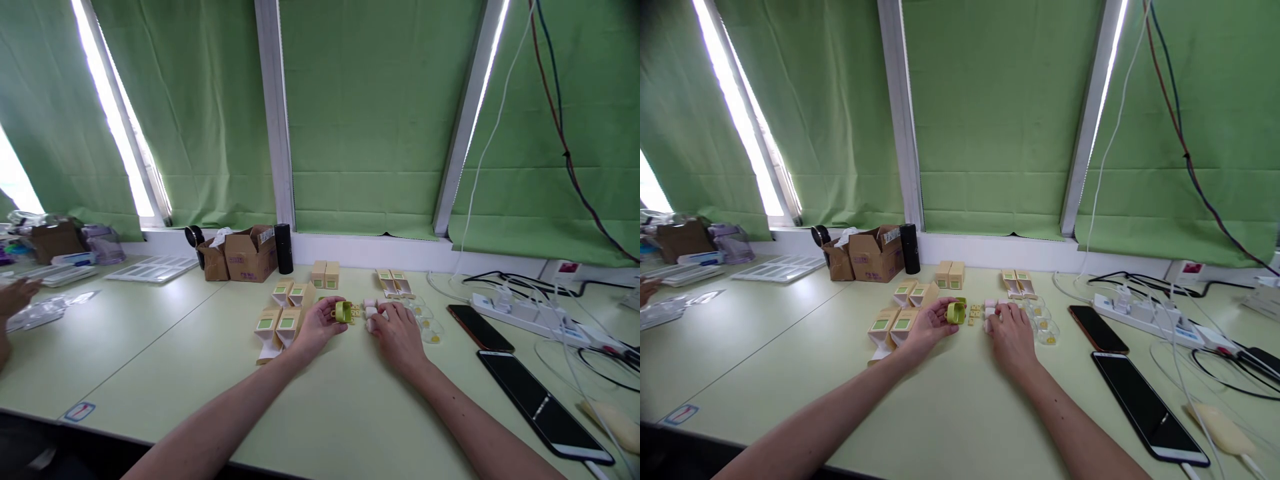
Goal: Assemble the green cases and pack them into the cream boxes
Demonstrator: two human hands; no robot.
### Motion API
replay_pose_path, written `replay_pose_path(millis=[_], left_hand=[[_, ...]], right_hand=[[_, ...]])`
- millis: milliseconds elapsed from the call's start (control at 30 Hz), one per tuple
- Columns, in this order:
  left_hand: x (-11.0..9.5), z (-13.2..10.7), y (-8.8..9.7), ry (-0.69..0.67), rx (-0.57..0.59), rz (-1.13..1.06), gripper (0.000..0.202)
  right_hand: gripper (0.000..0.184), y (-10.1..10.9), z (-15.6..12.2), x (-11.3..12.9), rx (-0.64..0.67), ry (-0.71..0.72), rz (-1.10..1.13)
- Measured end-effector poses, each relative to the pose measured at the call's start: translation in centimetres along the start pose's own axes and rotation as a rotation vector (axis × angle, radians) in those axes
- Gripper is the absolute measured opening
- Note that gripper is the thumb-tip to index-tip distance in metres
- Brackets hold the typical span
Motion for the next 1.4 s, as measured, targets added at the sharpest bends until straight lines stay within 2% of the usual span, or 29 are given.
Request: replay_pose_path(millis=[67, 133, 167, 233, 300, 367, 533, 667, 833, 1067, 1400], left_hand=[[0.0, 0.0, 0.0, 0.0, -0.006, 0.004, 0.061], [0.0, 0.0, 0.1, -0.005, -0.012, 0.01, 0.061], [0.0, 0.0, 0.1, -0.009, -0.013, 0.015, 0.061], [-0.1, 0.0, 0.2, -0.02, -0.015, 0.026, 0.06], [-0.1, -0.1, 0.2, -0.03, -0.016, 0.039, 0.06], [-0.1, -0.1, 0.3, -0.036, -0.016, 0.049, 0.06], [0.0, 0.0, 0.3, -0.036, -0.006, 0.047, 0.06], [-0.1, -0.1, 0.3, -0.046, 0.003, 0.047, 0.062], [-0.2, -0.2, 0.0, -0.033, 0.028, 0.052, 0.063], [-0.4, -0.4, -0.3, -0.035, 0.052, 0.055, 0.061], [-0.1, -0.4, -0.3, -0.058, 0.044, 0.082, 0.064]], right_hand=[[0.017, 0.1, 0.0, -0.3, -0.034, -0.043, 0.101], [0.013, 0.3, 0.1, -0.7, -0.102, -0.135, 0.323], [0.013, 0.3, 0.2, -1.0, -0.136, -0.205, 0.504], [0.024, 0.0, 0.2, -1.3, -0.168, -0.361, 0.919], [0.041, -0.5, 0.1, -0.9, -0.136, -0.478, 1.23], [0.051, -0.6, -0.1, -0.1, -0.099, -0.526, 1.362], [0.044, -0.4, -0.6, 1.7, -0.017, -0.681, 1.807], [0.044, 0.4, -0.5, 2.2, 0.021, -0.658, 1.889], [0.053, 1.1, -0.4, 2.2, -0.007, -0.653, 1.891], [0.046, 2.2, -0.4, 2.8, 0.011, -0.525, 1.858], [0.048, 0.1, -0.4, 2.1, 0.026, -0.546, 1.746]])
Point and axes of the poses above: each hand's wrist, its own z-axis towards the middle knuckle, its own y-axis out of the back of the hand, x = y × z, the point moved 4 cm from there along z, towards the middle knuckle, and after that the axes turned 2 degrees about x, right-handed, at the moved point
